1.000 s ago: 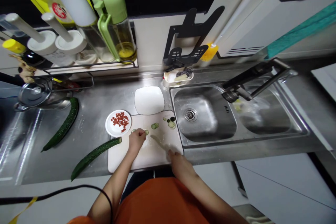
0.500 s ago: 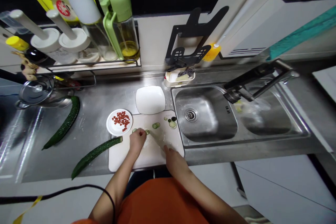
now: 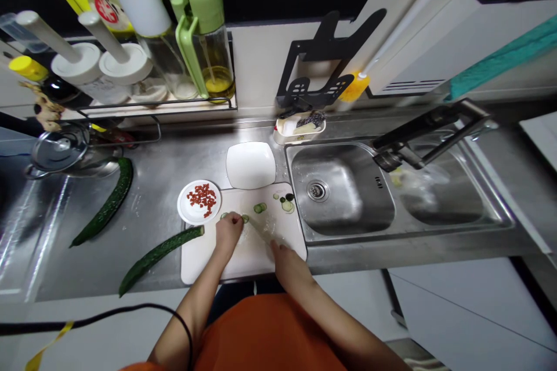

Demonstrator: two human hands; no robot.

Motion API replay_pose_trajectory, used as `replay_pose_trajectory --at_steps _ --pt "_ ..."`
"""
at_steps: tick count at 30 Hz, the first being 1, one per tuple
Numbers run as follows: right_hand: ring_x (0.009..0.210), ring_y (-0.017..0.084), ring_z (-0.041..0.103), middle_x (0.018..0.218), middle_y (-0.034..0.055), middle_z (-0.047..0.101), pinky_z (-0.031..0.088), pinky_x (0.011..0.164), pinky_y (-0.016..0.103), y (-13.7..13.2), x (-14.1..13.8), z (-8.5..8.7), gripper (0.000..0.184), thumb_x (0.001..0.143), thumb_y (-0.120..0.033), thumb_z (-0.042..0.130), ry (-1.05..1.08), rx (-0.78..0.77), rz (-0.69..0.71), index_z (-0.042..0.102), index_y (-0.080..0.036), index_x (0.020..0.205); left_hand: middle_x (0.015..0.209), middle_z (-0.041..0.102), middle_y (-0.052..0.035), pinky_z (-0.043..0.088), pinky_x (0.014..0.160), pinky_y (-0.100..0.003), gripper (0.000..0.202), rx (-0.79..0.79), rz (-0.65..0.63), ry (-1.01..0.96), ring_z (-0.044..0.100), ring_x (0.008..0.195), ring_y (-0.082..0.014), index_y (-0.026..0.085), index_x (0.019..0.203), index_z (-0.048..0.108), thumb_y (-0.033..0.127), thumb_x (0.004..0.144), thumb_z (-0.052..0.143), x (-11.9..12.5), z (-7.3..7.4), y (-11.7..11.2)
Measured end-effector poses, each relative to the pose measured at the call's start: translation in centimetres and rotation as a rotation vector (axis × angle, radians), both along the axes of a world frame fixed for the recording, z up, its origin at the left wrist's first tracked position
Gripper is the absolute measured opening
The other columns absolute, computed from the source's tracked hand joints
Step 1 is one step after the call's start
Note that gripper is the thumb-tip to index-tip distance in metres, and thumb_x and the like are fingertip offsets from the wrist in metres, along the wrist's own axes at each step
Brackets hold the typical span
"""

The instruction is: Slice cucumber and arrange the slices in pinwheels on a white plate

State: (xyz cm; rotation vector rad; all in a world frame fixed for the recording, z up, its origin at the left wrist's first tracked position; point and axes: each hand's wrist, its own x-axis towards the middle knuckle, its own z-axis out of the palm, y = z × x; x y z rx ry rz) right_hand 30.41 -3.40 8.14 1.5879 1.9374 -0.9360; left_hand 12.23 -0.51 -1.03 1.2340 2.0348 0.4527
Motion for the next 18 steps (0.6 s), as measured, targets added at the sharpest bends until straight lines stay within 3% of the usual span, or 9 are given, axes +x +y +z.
replay_pose_trajectory --at_steps 13,18 --pt "0.106 0.024 0.060 0.112 0.0159 0.063 0.047 0.082 0.029 0.6 -0.5 1.3 0.050 0.086 -0.001 0.029 -0.022 -0.084 -0.020 0.047 -0.013 0.131 0.067 0.066 -0.0004 0.036 0.065 -0.023 0.016 0.011 -0.040 0.018 0.056 0.065 -0.0132 0.020 0.069 0.066 0.024 0.076 0.053 -0.1 0.1 0.1" --pt "0.099 0.023 0.063 0.107 0.0136 0.065 0.047 0.075 0.028 0.2 0.7 1.7 0.048 0.083 0.001 0.030 -0.036 -0.158 -0.060 0.052 -0.015 0.122 0.066 0.065 0.0004 0.036 0.065 -0.023 0.016 0.016 -0.044 0.016 0.056 0.064 -0.0132 0.020 0.069 0.065 0.026 0.077 0.053 0.0 0.3 -0.1"
